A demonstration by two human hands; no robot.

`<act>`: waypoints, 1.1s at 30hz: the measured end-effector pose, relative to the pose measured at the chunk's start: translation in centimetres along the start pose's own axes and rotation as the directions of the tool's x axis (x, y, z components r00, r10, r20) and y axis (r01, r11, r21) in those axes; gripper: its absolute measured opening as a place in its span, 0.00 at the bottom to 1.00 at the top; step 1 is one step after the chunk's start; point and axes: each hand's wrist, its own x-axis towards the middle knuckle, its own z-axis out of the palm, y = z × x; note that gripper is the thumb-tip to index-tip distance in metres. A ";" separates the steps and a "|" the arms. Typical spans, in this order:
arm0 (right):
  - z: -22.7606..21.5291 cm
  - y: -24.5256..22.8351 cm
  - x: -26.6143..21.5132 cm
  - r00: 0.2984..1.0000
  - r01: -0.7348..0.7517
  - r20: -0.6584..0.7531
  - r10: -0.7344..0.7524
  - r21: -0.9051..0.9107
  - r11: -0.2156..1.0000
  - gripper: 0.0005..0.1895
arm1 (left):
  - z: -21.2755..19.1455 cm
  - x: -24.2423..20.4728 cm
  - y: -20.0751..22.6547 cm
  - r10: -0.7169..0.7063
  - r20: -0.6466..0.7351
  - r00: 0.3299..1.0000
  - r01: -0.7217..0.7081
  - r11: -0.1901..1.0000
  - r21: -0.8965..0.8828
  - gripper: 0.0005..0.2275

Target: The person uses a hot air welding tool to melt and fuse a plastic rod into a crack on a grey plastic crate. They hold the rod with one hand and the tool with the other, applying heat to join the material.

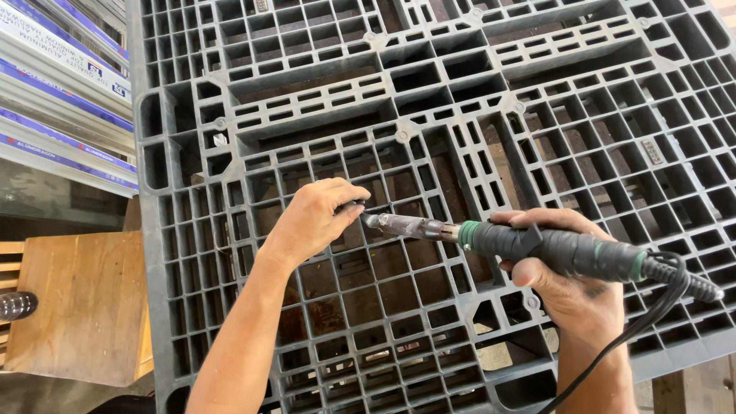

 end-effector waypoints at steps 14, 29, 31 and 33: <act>-2.3 0.5 -0.3 0.996 -0.003 0.089 0.020 -0.184 0.983 0.31 | 0.8 0.3 -0.7 0.027 -0.038 0.999 -0.027 1.000 -0.004 0.10; -1.2 -0.1 0.2 0.981 0.091 0.190 -0.041 -0.258 0.962 0.30 | 1.0 -0.1 -1.9 -0.022 -0.034 0.999 0.017 0.986 -0.167 0.10; -1.0 -0.4 0.1 0.984 0.088 0.172 -0.039 -0.285 0.954 0.30 | 1.0 0.0 -1.9 -0.033 -0.026 0.999 0.028 0.982 -0.186 0.10; -0.7 -0.5 -0.3 0.982 0.123 0.174 -0.070 -0.310 0.943 0.29 | 1.1 -0.2 -2.1 -0.043 -0.021 0.999 0.038 0.980 -0.196 0.10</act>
